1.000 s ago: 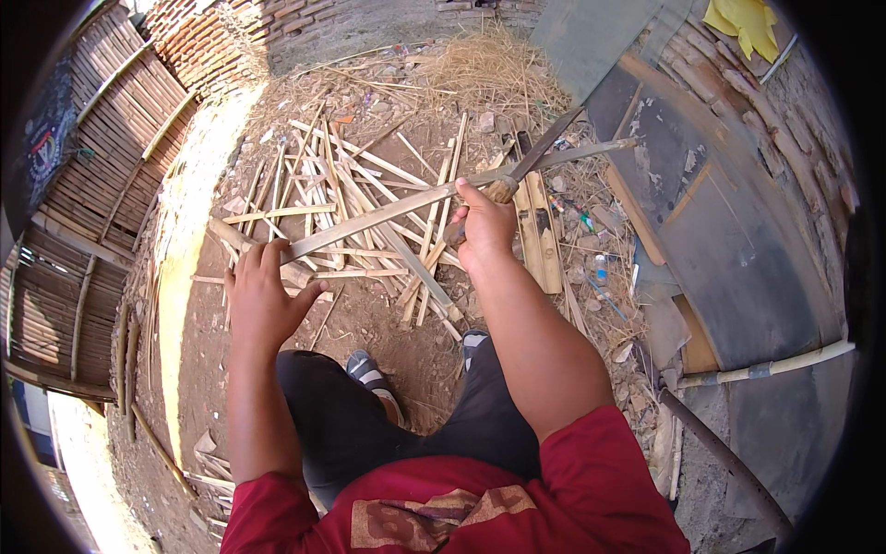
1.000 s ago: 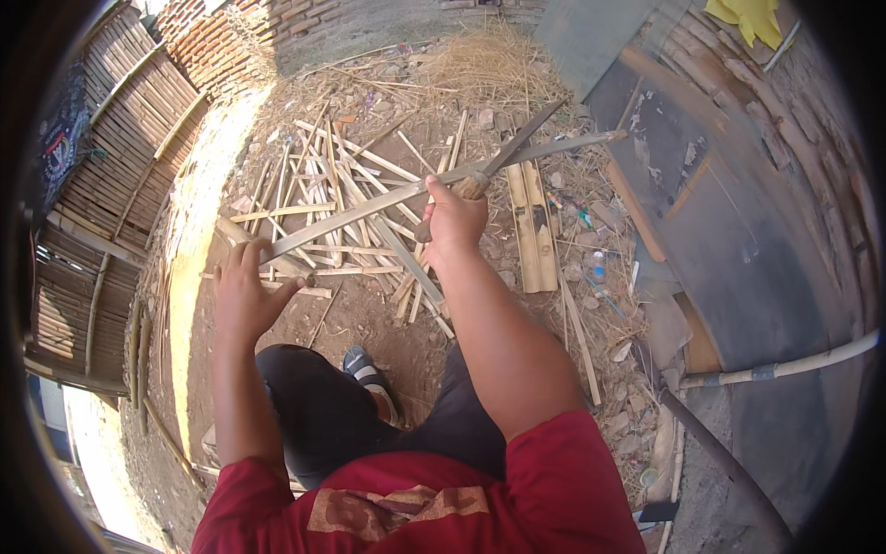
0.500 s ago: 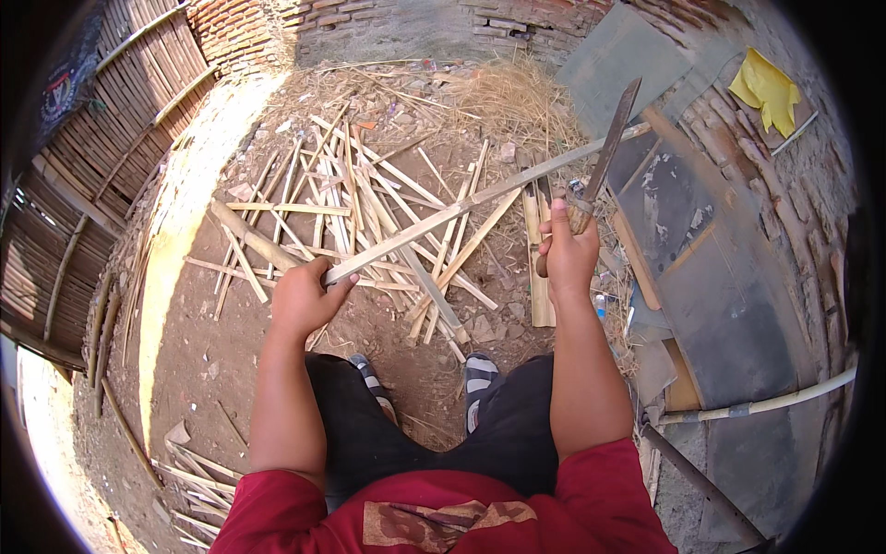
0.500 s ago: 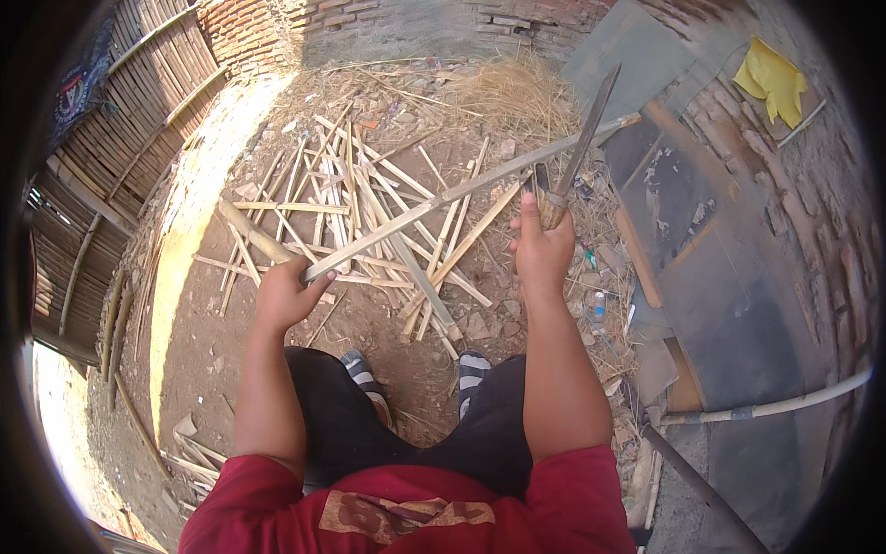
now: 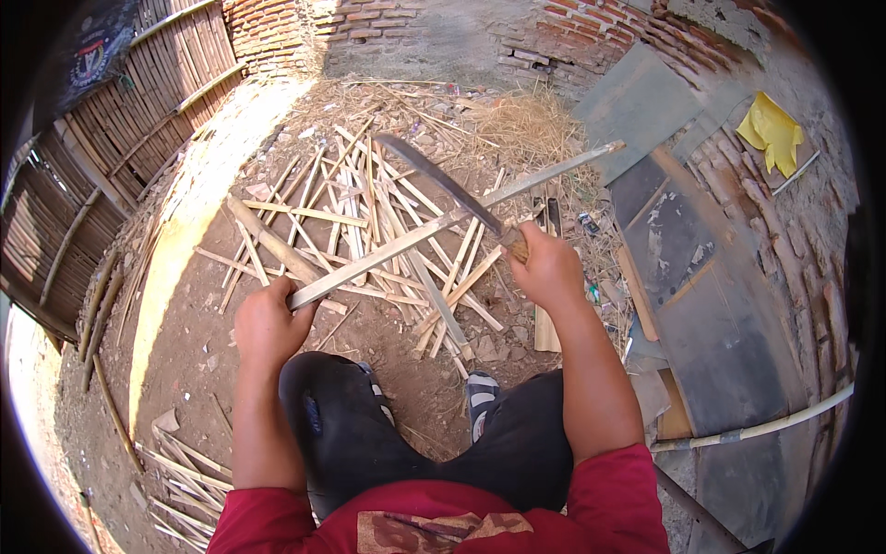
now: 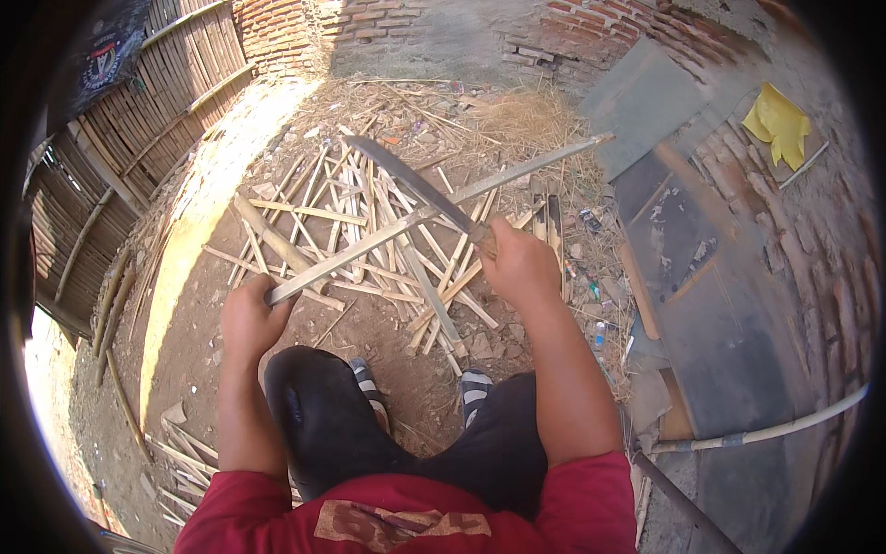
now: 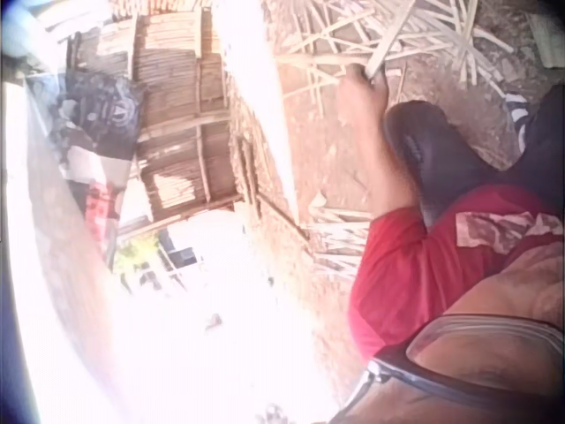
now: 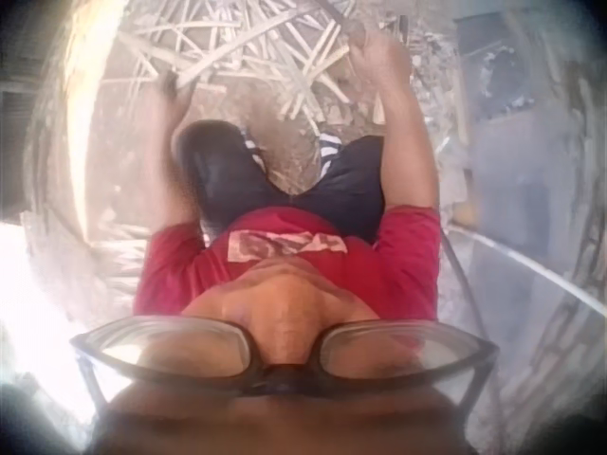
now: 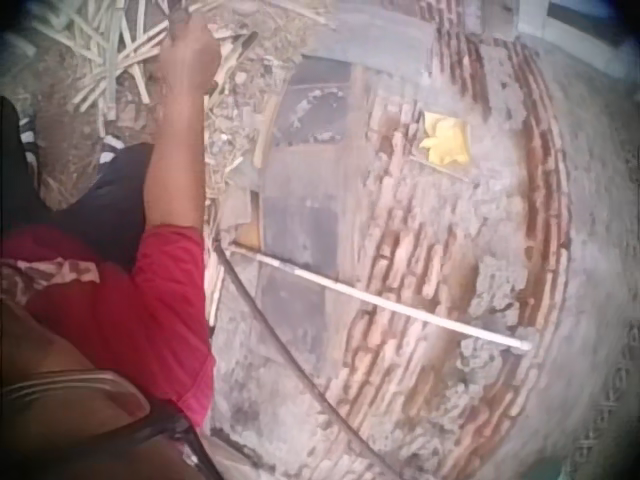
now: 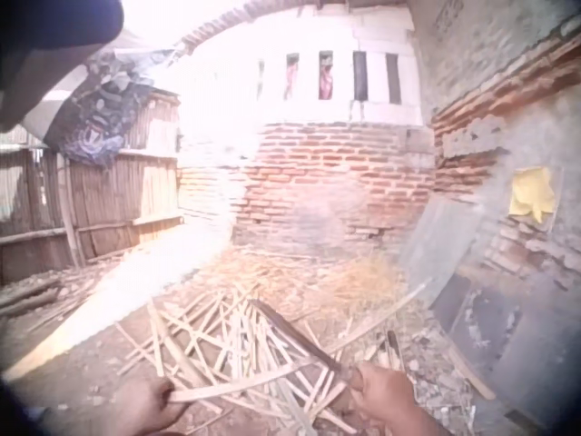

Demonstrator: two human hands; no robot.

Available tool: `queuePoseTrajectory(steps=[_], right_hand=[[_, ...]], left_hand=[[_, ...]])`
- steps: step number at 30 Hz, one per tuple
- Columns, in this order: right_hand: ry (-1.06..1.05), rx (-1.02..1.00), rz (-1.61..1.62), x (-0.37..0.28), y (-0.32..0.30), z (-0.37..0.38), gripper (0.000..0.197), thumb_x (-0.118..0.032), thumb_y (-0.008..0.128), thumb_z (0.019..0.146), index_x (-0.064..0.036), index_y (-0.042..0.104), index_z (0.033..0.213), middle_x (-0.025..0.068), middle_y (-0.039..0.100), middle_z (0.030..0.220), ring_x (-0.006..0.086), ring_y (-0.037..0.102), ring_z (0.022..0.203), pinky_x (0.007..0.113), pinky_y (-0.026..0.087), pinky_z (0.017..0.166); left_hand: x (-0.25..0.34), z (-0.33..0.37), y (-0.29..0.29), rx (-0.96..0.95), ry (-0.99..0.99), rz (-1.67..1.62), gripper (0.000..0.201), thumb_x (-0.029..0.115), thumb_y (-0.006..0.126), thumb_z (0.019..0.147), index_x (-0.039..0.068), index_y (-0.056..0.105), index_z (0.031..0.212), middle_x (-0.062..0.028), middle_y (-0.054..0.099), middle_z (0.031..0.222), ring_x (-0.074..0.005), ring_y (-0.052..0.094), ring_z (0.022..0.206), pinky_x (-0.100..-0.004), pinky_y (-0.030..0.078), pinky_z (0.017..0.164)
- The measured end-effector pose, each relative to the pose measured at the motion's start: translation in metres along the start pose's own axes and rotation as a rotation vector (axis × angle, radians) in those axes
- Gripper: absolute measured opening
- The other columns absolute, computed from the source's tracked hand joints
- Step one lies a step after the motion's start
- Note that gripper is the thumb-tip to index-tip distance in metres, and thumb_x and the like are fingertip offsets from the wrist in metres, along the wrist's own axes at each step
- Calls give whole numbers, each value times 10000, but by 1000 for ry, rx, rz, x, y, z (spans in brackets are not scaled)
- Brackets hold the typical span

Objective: The person splits pieces of bamboo using a machete and then shaves the edges of the wood while sitting on the ground.

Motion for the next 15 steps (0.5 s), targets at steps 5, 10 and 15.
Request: queuePoseTrajectory(steps=[5,10,15], right_hand=[[112,125,226,36,6,-15,262,-250,745,886,-71,636,1044,184,723,826,435,709,805,549,535,700],[-372,-70,96,-32,28,-42,317,-228,795,788,-99,616,1017,145,701,796,410,707,797,515,554,706],[-54,-50,362,33,28,-25,316,-259,794,832,-76,661,1053,186,722,851,423,708,834,519,556,737]], left_hand=[[-37,-55,-4,67,-59,2,319,332,827,812,47,704,884,-199,698,756,-413,699,727,-487,536,669],[-50,-93,12,63,-76,-16,279,275,830,804,43,683,853,-195,673,711,-404,684,675,-475,528,633],[-71,-120,-11,111,-59,7,315,262,846,815,32,632,793,-172,609,636,-372,619,580,-454,472,568]])
Point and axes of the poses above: each hand's wrist, its own z-axis towards the middle knuckle, its own y-axis out of the palm, x = y × z, the point moved 9 cm from there along z, towards the middle knuckle
